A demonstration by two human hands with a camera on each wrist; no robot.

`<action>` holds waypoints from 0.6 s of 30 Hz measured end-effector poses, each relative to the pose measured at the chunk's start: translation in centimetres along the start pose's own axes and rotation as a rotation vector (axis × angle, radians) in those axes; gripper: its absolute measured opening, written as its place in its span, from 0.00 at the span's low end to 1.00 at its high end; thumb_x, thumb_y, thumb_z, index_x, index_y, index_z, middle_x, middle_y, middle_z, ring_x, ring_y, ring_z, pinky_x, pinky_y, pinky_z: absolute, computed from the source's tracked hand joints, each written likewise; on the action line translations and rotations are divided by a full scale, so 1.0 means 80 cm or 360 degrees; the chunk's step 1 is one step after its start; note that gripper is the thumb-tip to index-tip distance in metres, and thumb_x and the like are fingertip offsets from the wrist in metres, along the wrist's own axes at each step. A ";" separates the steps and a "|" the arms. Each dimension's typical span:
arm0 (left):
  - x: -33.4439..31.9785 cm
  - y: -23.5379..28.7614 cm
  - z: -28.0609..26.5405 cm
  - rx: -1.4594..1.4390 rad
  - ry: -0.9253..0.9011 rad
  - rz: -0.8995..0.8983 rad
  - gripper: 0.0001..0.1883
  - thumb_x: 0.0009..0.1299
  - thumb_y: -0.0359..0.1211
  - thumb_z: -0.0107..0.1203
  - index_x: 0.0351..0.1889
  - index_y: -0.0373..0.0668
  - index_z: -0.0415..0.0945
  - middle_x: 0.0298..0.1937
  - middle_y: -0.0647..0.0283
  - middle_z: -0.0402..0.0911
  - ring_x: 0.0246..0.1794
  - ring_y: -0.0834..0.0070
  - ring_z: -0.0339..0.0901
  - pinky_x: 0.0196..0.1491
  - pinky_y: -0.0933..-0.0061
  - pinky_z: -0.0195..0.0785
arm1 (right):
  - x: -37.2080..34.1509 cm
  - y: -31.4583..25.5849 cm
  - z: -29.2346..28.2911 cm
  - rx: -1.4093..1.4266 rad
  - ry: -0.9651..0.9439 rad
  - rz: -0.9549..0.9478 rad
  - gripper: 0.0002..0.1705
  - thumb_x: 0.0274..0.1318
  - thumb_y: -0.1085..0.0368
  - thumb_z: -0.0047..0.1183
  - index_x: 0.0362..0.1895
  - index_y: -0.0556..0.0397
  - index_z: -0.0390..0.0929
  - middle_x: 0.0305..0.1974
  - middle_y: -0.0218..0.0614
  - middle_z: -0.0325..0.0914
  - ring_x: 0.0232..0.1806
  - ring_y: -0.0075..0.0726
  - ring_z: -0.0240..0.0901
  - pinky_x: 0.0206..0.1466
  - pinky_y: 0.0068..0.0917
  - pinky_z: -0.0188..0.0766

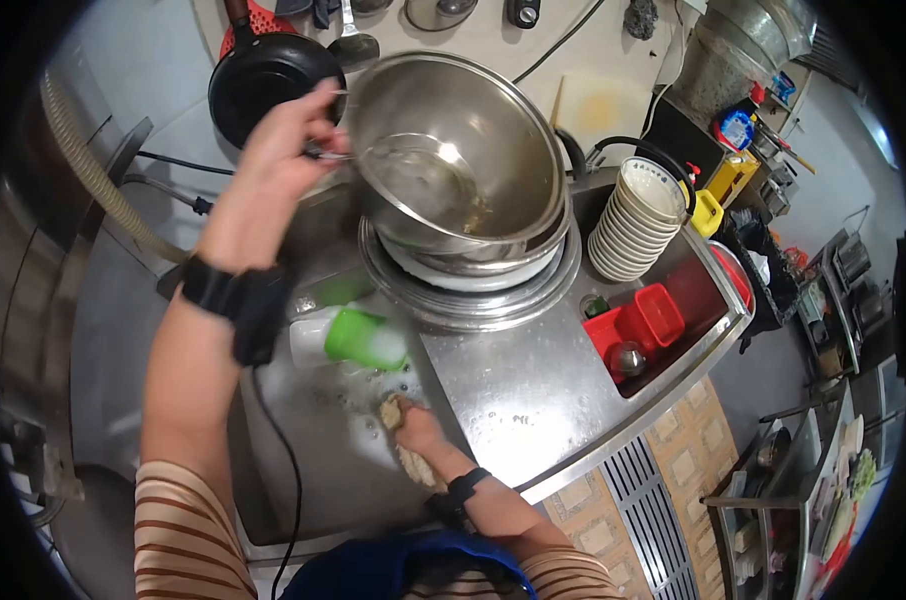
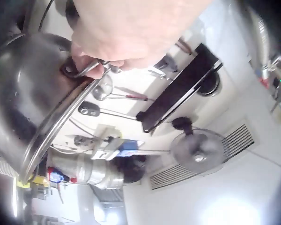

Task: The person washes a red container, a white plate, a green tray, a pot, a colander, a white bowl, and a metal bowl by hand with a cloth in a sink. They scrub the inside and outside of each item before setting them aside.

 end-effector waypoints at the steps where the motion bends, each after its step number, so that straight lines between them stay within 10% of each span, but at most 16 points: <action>1: -0.028 0.014 -0.027 -0.0069 0.0080 0.0012 0.12 0.61 0.38 0.58 0.24 0.46 0.66 0.11 0.69 0.58 0.15 0.72 0.62 0.19 0.74 0.49 | -0.004 0.002 -0.006 0.0039 0.0037 0.0010 0.35 0.41 0.64 0.50 0.60 0.46 0.60 0.51 0.55 0.65 0.50 0.57 0.66 0.53 0.39 0.65; 4: -0.116 0.034 -0.110 -0.0319 0.0223 0.0165 0.17 0.64 0.35 0.55 0.16 0.50 0.59 0.10 0.75 0.50 0.10 0.80 0.47 0.17 0.77 0.43 | -0.015 0.005 -0.022 0.0094 0.0240 0.0092 0.37 0.40 0.63 0.52 0.60 0.48 0.60 0.51 0.56 0.65 0.51 0.56 0.66 0.53 0.39 0.65; 11: -0.293 -0.029 -0.264 0.0350 0.0766 0.0334 0.11 0.64 0.34 0.54 0.38 0.36 0.70 0.19 0.68 0.72 0.13 0.85 0.66 0.16 0.83 0.61 | -0.025 0.010 -0.061 0.0462 0.0406 0.0113 0.36 0.37 0.68 0.53 0.58 0.58 0.61 0.53 0.56 0.64 0.54 0.55 0.64 0.56 0.35 0.62; 18: -0.330 -0.212 -0.332 0.1579 0.0643 0.0315 0.12 0.60 0.37 0.58 0.28 0.36 0.73 0.17 0.67 0.71 0.17 0.83 0.67 0.22 0.77 0.61 | -0.003 -0.031 -0.079 0.0442 0.0483 -0.0216 0.32 0.37 0.73 0.49 0.55 0.54 0.65 0.51 0.50 0.65 0.54 0.57 0.61 0.57 0.37 0.61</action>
Point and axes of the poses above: each hand's wrist, its own x-axis towards the middle knuckle, its own z-axis out of the palm, y = z × x, the point moved 6 cm from there along x, towards the middle knuckle
